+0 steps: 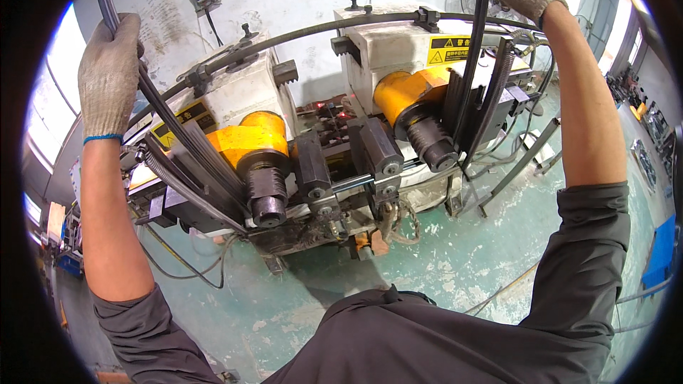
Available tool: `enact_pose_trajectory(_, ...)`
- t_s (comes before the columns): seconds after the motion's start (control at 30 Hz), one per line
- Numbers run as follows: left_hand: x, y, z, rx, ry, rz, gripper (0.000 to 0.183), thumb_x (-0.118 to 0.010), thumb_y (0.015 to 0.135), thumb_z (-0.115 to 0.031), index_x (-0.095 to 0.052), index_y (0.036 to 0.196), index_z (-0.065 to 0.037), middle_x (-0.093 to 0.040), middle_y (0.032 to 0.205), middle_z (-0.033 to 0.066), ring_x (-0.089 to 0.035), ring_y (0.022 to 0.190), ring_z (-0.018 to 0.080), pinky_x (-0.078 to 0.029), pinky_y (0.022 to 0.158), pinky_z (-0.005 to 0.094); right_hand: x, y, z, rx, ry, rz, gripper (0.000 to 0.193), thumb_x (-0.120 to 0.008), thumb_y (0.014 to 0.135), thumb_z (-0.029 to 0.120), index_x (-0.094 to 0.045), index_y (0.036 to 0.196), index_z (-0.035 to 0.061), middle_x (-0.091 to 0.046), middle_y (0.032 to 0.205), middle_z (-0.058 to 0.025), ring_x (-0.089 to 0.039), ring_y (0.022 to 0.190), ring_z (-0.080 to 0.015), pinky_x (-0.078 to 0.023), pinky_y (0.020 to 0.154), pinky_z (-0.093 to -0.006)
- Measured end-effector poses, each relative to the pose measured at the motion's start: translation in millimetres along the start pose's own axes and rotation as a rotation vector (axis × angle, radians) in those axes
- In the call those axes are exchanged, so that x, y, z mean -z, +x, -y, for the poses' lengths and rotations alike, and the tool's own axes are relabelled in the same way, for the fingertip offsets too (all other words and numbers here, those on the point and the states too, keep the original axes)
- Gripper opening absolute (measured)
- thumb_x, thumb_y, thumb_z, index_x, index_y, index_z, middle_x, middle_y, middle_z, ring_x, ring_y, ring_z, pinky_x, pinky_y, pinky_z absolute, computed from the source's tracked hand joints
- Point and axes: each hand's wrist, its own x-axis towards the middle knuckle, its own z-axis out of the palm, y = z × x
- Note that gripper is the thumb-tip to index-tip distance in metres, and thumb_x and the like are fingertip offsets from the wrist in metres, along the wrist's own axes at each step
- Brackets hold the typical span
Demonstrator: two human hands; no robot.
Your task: The person grinds the ends of metal rods with an angle grinder, measures and marks them with a tape measure, then bends them using a manual tube bender. The bent rods are measured again and placed into a rack.
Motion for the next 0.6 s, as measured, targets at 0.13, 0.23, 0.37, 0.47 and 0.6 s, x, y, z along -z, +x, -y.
enact_pose_trajectory(0.13, 2.7, 2.7, 6.9, 0.062, -0.037, -0.013, 0.050, -0.067, 0.108, -0.048, -0.076, 0.120, -0.001, -0.066, 0.084, 0.0047, -0.064, 0.071, 0.0143, -0.053, 0.067, 0.0339, 0.0, 7.1, -8.8, -0.069, 0.149, 0.030, 0.036, -0.067, 0.108, 0.030, -0.074, 0.099, -0.0043, -0.062, 0.077, -0.0031, -0.056, 0.068, -0.0157, -0.046, 0.062, -0.0378)
enact_pose_trajectory(0.23, 4.4, -2.9, 12.7, 0.135, -0.021, 0.036, 0.051, -0.068, 0.106, -0.048, -0.076, 0.120, 0.000, -0.067, 0.085, 0.0061, -0.066, 0.074, 0.0152, -0.054, 0.071, 0.0354, -3.2, 7.1, -11.7, -0.105, 0.158, 0.009, 0.032, -0.068, 0.107, 0.027, -0.073, 0.093, -0.0018, -0.058, 0.072, -0.0004, -0.053, 0.064, -0.0147, -0.045, 0.059, -0.0362)
enact_pose_trajectory(0.37, 4.4, -18.8, 22.2, 0.113, -0.012, 0.086, 0.052, -0.068, 0.105, -0.050, -0.077, 0.121, -0.001, -0.068, 0.086, 0.0060, -0.065, 0.077, 0.0157, -0.055, 0.073, 0.0377, -2.5, -0.8, -11.2, -0.237, 0.073, 0.061, 0.033, -0.068, 0.106, 0.026, -0.074, 0.093, -0.0029, -0.060, 0.072, -0.0011, -0.054, 0.063, -0.0154, -0.046, 0.058, -0.0365)
enact_pose_trajectory(0.47, 1.9, -22.5, 26.1, 0.120, -0.067, 0.084, 0.056, -0.068, 0.106, -0.054, -0.077, 0.121, -0.001, -0.065, 0.084, 0.0044, -0.062, 0.076, 0.0147, -0.052, 0.071, 0.0359, 0.2, -7.2, -9.1, -0.196, 0.071, 0.081, 0.034, -0.068, 0.105, 0.028, -0.074, 0.091, -0.0021, -0.061, 0.071, -0.0017, -0.054, 0.063, -0.0155, -0.046, 0.058, -0.0372)
enact_pose_trajectory(0.6, 0.9, -20.5, 26.6, 0.119, -0.071, 0.082, 0.055, -0.069, 0.107, -0.054, -0.077, 0.120, -0.001, -0.066, 0.085, 0.0044, -0.064, 0.076, 0.0141, -0.054, 0.070, 0.0348, 1.2, -10.9, -14.8, -0.146, 0.153, 0.088, 0.035, -0.067, 0.105, 0.030, -0.072, 0.087, 0.0004, -0.058, 0.070, -0.0011, -0.052, 0.061, -0.0152, -0.045, 0.058, -0.0387)
